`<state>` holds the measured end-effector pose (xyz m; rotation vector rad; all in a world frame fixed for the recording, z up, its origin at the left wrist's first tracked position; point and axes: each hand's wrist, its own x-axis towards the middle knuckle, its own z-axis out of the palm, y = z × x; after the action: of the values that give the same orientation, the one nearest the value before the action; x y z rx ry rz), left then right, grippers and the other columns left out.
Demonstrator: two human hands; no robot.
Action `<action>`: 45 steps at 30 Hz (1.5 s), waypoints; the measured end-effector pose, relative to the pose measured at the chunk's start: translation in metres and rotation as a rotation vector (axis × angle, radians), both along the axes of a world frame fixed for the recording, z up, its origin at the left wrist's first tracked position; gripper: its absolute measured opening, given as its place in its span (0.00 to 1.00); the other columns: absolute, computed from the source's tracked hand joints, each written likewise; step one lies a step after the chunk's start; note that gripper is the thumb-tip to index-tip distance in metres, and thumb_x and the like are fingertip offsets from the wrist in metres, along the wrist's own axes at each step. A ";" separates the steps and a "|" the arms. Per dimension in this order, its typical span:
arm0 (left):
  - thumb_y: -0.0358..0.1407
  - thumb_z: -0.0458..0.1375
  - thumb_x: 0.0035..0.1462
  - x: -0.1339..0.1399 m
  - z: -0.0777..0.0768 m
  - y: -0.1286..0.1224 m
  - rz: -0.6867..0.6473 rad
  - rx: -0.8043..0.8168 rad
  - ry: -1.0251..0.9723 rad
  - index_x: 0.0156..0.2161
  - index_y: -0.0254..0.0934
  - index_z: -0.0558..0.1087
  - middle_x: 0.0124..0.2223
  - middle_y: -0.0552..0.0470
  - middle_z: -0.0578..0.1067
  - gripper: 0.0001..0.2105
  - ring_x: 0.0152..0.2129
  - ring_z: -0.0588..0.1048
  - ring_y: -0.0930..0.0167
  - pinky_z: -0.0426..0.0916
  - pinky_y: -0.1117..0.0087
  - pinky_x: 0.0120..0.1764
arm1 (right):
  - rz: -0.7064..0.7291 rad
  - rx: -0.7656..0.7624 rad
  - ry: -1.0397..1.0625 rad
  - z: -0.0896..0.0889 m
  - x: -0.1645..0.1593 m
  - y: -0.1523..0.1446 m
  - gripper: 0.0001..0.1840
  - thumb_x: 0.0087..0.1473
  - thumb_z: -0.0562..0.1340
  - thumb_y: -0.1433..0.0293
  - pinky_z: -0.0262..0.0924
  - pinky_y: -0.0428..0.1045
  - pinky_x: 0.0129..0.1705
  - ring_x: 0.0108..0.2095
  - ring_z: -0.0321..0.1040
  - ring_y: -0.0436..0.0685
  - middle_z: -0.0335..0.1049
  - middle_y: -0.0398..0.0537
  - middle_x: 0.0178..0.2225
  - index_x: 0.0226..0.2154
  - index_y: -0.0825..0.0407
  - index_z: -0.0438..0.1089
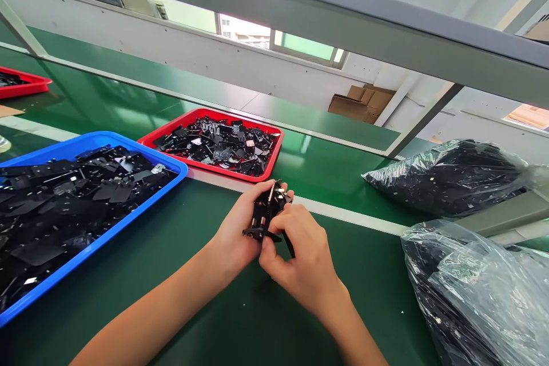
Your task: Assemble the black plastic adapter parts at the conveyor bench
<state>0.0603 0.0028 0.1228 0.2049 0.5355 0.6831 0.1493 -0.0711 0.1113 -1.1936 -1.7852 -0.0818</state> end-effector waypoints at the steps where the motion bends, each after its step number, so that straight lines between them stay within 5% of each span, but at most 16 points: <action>1: 0.34 0.54 0.53 0.001 -0.001 0.000 -0.004 -0.008 0.008 0.30 0.33 0.68 0.28 0.50 0.73 0.06 0.21 0.72 0.74 0.66 0.75 0.24 | 0.018 -0.051 0.023 -0.001 0.000 0.001 0.06 0.49 0.57 0.78 0.57 0.47 0.31 0.29 0.59 0.51 0.62 0.43 0.26 0.29 0.51 0.60; 5: 0.34 0.53 0.54 0.002 -0.003 0.000 0.007 -0.008 0.010 0.30 0.32 0.68 0.28 0.51 0.73 0.06 0.21 0.72 0.75 0.66 0.76 0.24 | 0.016 -0.244 0.196 -0.002 0.002 0.000 0.03 0.53 0.58 0.74 0.54 0.45 0.30 0.28 0.57 0.49 0.63 0.41 0.26 0.28 0.51 0.63; 9: 0.34 0.53 0.54 0.001 -0.001 0.000 0.052 0.027 0.002 0.31 0.32 0.68 0.29 0.50 0.73 0.06 0.24 0.73 0.74 0.69 0.74 0.29 | 0.024 -0.473 0.590 -0.001 0.008 0.001 0.07 0.54 0.59 0.66 0.50 0.43 0.26 0.24 0.54 0.46 0.62 0.40 0.25 0.27 0.52 0.65; 13: 0.31 0.53 0.54 0.001 0.001 0.001 0.100 0.027 0.007 0.30 0.32 0.68 0.29 0.50 0.72 0.05 0.25 0.73 0.74 0.69 0.74 0.29 | 0.217 -0.582 1.022 -0.001 0.011 0.005 0.08 0.53 0.61 0.63 0.46 0.42 0.23 0.23 0.49 0.45 0.58 0.39 0.23 0.30 0.52 0.67; 19: 0.28 0.53 0.54 -0.001 0.004 0.006 0.151 0.049 -0.027 0.28 0.30 0.67 0.29 0.48 0.72 0.05 0.24 0.72 0.74 0.70 0.75 0.28 | 0.500 -0.652 1.416 0.003 0.014 0.009 0.07 0.50 0.60 0.73 0.46 0.41 0.20 0.25 0.51 0.46 0.63 0.44 0.27 0.35 0.52 0.69; 31: 0.28 0.53 0.54 -0.004 0.008 0.006 0.148 0.028 -0.015 0.29 0.28 0.67 0.31 0.46 0.71 0.04 0.25 0.72 0.73 0.72 0.75 0.29 | 0.595 -0.737 1.721 0.007 0.018 0.012 0.19 0.59 0.50 0.62 0.51 0.42 0.19 0.24 0.52 0.49 0.52 0.42 0.19 0.35 0.59 0.69; 41: 0.27 0.53 0.54 -0.007 0.015 0.010 0.176 0.006 0.009 0.32 0.27 0.68 0.33 0.44 0.71 0.04 0.27 0.73 0.73 0.72 0.76 0.29 | 0.449 -0.792 1.813 0.010 0.019 0.014 0.20 0.58 0.50 0.58 0.58 0.44 0.20 0.30 0.63 0.53 0.67 0.49 0.31 0.39 0.55 0.68; 45: 0.26 0.54 0.53 -0.007 0.017 0.008 0.176 -0.009 0.009 0.32 0.28 0.69 0.35 0.43 0.72 0.02 0.32 0.74 0.70 0.73 0.75 0.30 | 0.497 -0.696 1.686 0.006 0.017 0.012 0.16 0.57 0.54 0.60 0.49 0.40 0.17 0.23 0.55 0.47 0.60 0.43 0.24 0.32 0.55 0.69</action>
<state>0.0534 0.0109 0.1403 0.1538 0.5691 0.8510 0.1667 -0.0587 0.1169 -0.6689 -0.4455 1.4725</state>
